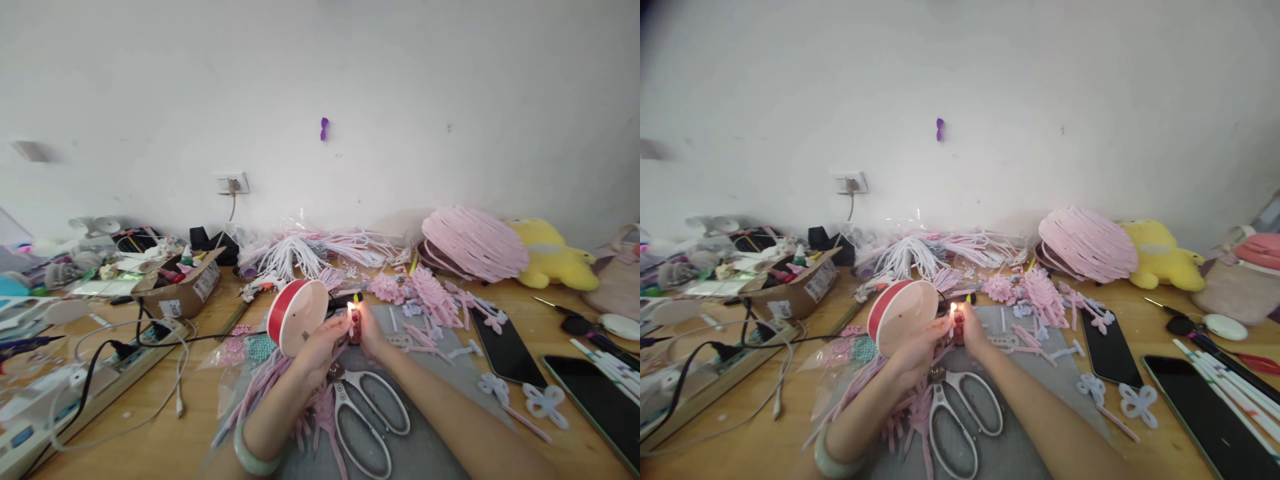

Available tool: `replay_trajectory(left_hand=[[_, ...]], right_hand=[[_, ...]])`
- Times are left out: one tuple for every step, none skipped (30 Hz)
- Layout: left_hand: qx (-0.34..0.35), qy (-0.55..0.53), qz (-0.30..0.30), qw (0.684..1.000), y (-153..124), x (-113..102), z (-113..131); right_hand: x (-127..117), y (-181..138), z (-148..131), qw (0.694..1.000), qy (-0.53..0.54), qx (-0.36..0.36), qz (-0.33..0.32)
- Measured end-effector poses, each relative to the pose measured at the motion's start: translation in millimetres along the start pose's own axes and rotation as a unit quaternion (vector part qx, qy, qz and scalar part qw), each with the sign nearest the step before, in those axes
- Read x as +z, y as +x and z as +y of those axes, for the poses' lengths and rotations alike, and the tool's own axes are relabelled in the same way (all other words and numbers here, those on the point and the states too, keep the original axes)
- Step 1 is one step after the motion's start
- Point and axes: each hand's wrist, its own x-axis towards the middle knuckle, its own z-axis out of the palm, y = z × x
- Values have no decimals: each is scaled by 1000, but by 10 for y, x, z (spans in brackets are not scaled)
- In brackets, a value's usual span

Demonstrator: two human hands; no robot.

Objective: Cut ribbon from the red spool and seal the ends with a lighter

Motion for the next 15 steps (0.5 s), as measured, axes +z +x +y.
replay_trajectory(left_hand=[[-3, 0, -3, 1000, 1, -2, 3], [-5, 0, -5, 1000, 1, -4, 7], [-5, 0, -7, 1000, 0, -5, 11], [-2, -1, -8, 1000, -1, -7, 14], [2, -1, -9, 1000, -1, -8, 17], [4, -1, -8, 1000, -1, -9, 18], [7, -2, -5, 1000, 2, -10, 18], [6, -2, -1, 1000, 7, -12, 17], [3, -1, 2, 1000, 13, -15, 16], [-1, 0, 4, 1000, 20, -17, 14], [-3, 1, 5, 1000, 25, -19, 14], [-3, 2, 6, 1000, 29, -21, 14], [-4, 2, 5, 1000, 30, -22, 16], [-4, 3, 5, 1000, 28, -22, 19], [-1, 4, 5, 1000, 23, -20, 22]], right_hand=[[0, -2, -1, 1000, -1, 0, -1], [0, -5, -1, 1000, -2, 1, -3], [1, -8, -2, 1000, -4, 0, -3], [1, -12, -3, 1000, -7, -3, -4], [1, -14, -3, 1000, -8, -6, -6], [1, -17, -3, 1000, -8, -9, -7], [2, -19, -4, 1000, -9, -9, -7], [2, -21, -5, 1000, -9, -8, -7], [3, -22, -6, 1000, -9, -7, -6], [4, -23, -8, 1000, -10, -7, -6], [5, -23, -11, 1000, -9, -8, -4], [7, -23, -13, 1000, -8, -11, -4], [8, -24, -14, 1000, -7, -13, -5], [10, -25, -14, 1000, -6, -14, -7], [12, -26, -12, 1000, -5, -12, -9]])
